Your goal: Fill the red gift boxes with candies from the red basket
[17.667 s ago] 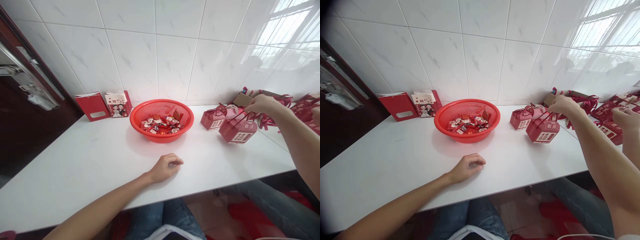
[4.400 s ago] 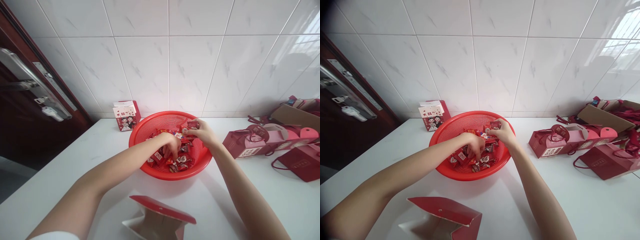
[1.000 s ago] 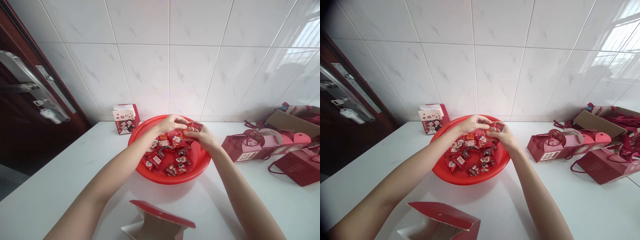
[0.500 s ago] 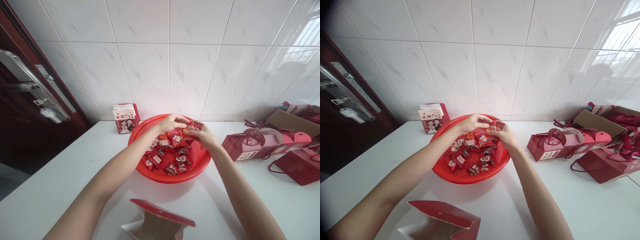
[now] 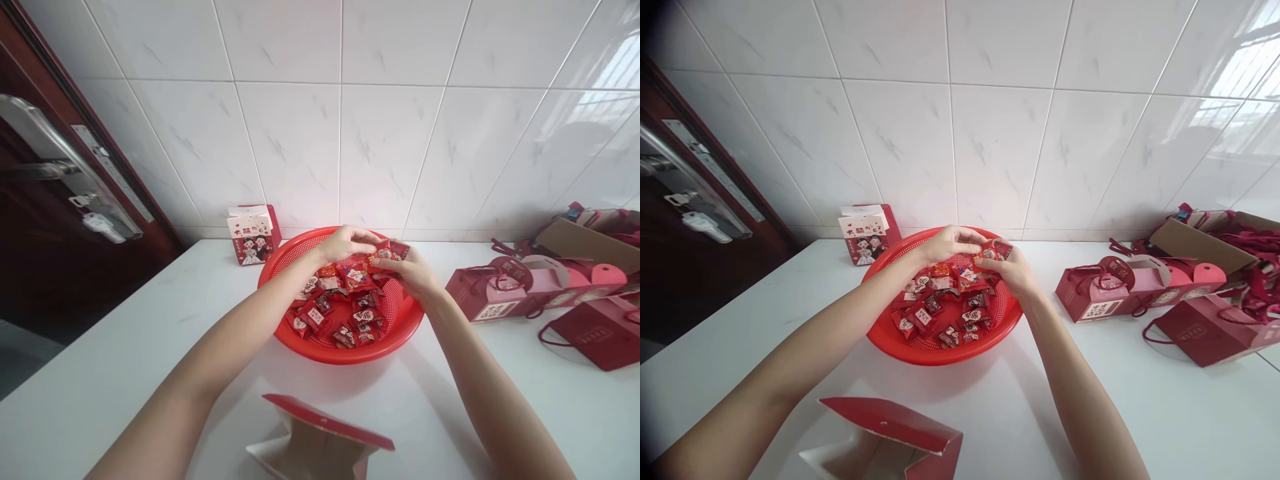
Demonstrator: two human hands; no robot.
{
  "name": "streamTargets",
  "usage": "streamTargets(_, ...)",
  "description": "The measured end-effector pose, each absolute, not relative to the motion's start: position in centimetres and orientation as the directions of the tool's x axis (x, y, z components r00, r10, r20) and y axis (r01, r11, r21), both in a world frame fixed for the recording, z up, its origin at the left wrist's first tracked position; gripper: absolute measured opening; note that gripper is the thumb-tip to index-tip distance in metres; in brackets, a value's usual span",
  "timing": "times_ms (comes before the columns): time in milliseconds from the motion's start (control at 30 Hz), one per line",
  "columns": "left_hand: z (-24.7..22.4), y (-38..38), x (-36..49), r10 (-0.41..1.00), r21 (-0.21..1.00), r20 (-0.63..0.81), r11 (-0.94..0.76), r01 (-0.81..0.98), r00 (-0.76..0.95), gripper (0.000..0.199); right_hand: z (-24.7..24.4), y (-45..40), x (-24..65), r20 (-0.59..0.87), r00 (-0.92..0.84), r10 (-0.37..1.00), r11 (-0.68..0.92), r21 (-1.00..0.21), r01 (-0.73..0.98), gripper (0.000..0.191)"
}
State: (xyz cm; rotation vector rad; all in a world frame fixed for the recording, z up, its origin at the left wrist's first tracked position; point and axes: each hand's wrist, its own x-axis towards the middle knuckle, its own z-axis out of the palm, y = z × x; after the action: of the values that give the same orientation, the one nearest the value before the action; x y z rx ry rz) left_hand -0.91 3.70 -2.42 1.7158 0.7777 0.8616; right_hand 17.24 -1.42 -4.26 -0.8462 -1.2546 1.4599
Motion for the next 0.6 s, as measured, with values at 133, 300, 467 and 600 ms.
streamTargets(133,-2.4,4.1,-0.9,0.865,0.937,0.14,-0.273,0.217,0.481,0.021,-4.2,-1.4,17.3,0.071,-0.246,0.967,0.016,-0.976,-0.218,0.045)
streamTargets(300,-3.3,6.2,-2.7,0.928,0.836,0.031,-0.227,0.499,0.37,0.022,-4.2,-1.6,17.1,0.044,-0.234,0.971,0.003,-0.985,-0.172,0.046)
streamTargets(467,-5.2,7.9,-5.6,0.93,0.664,-0.171,-0.136,0.736,0.326,0.032,-4.3,-2.1,16.7,0.062,-0.268,0.962,0.019,-0.987,-0.157,0.043)
streamTargets(600,-5.8,7.8,-6.0,0.897,0.535,-0.31,-0.11,0.838,0.315,0.042,-4.3,-2.2,16.5,0.07,-0.276,0.959,0.024,-0.986,-0.167,0.04)
